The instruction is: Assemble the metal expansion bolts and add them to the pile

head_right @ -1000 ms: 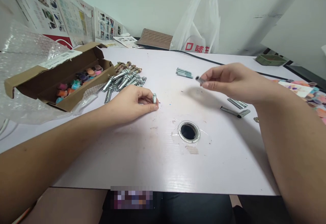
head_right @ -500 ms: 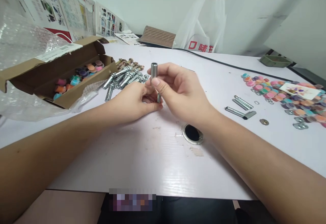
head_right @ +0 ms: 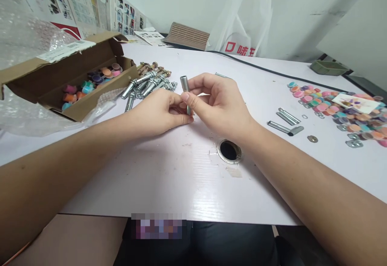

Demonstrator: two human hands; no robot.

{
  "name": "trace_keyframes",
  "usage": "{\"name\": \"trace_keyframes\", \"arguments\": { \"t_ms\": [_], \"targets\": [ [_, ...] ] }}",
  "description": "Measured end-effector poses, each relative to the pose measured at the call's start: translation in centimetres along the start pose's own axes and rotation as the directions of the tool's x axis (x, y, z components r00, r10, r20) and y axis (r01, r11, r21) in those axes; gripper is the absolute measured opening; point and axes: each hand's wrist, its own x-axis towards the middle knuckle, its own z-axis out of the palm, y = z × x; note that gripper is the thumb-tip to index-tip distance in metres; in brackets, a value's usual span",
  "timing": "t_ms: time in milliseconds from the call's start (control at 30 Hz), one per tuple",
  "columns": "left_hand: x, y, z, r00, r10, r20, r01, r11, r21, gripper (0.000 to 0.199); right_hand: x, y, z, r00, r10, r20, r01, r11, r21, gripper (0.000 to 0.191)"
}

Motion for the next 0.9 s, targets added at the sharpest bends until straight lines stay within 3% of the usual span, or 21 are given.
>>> {"name": "trace_keyframes", "arguments": {
  "t_ms": [300,600,767,900],
  "targets": [
    [-0.1,0.2,0.0,0.997,-0.082,0.016,0.082,0.995,-0.054,0.01,-0.7,-0.5,0.0,0.998,0.062,0.012,-0.062,0.998,0.001,0.047],
    [-0.1,-0.3,0.1,0.999,-0.019,0.029,0.022,0.996,-0.087,0.008,-1.4,-1.3,0.2,0.995,0.08,0.056,-0.083,0.995,0.051,0.017],
    [-0.1,-0.2,0.1,0.999,-0.036,0.002,0.036,0.998,-0.049,0.007,-1.3,-1.4,-0.3,0.997,0.071,0.038,-0.07,0.997,-0.014,0.019],
    [-0.2,-0.1,0.3,0.997,-0.08,-0.009,0.08,0.997,-0.017,0.01,-1.0,-1.3,-1.0,0.986,0.105,0.13,-0.085,0.985,-0.149,0.017]
  ]
}}
